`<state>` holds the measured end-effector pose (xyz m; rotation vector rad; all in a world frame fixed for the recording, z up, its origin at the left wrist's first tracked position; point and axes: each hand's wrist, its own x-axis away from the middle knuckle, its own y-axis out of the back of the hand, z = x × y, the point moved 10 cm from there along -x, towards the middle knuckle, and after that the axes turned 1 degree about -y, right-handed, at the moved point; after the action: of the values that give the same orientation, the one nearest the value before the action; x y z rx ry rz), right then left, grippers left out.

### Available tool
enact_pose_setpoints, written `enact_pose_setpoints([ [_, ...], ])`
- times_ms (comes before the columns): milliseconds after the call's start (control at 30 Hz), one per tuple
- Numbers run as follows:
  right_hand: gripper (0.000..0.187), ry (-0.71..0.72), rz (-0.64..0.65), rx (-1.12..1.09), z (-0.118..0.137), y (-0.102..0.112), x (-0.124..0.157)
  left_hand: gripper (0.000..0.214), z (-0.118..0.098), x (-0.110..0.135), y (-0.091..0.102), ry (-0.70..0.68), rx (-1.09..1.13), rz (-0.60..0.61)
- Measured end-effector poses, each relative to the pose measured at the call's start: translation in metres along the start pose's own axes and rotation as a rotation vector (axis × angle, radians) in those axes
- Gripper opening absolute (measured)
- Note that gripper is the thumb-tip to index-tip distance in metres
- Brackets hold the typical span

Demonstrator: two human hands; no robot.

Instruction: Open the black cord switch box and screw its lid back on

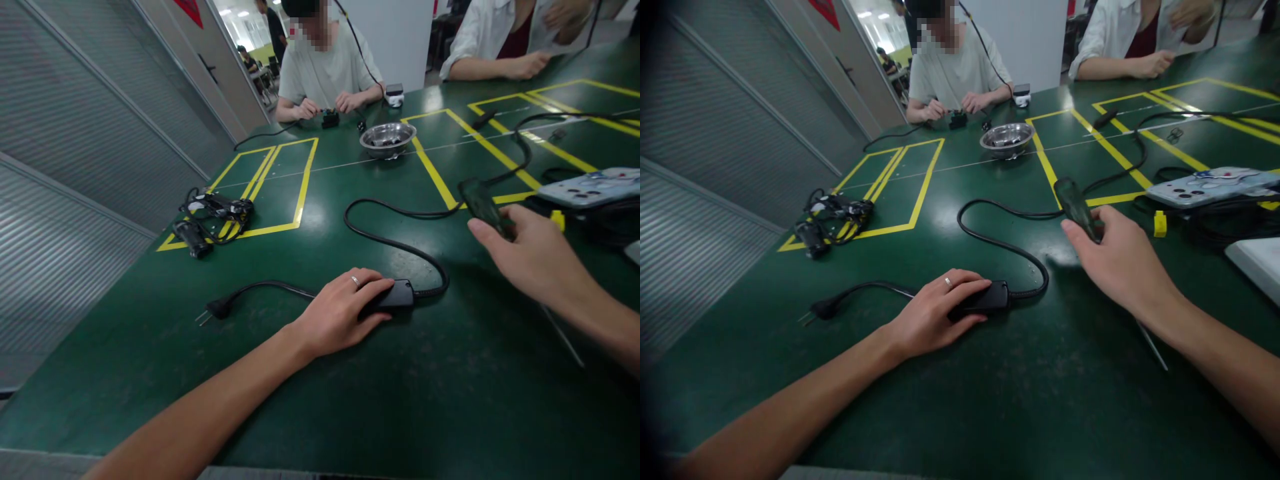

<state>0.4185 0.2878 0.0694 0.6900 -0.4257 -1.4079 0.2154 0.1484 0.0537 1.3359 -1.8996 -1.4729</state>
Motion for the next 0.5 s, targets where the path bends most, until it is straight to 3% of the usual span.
enact_pose_setpoints([
  [133, 0.044, 0.131, 0.080, 0.561, 0.002, -0.011, 0.000, 0.046, 0.010, 0.021, 0.027, 0.047, -0.043, -0.022],
  [333, 0.044, 0.106, 0.211, 0.715, -0.015, -0.020, 0.003, 0.044, 0.070, 0.091, 0.095, 0.398, -0.101, -0.052],
  [400, 0.046, 0.068, 0.219, 0.774, -0.022, -0.019, 0.003, 0.041, 0.102, 0.122, 0.110, 0.580, -0.129, -0.070],
  [500, 0.047, 0.032, 0.233, 0.834, -0.029, -0.019, 0.002, 0.038, 0.143, 0.163, 0.122, 0.738, -0.152, -0.157],
])
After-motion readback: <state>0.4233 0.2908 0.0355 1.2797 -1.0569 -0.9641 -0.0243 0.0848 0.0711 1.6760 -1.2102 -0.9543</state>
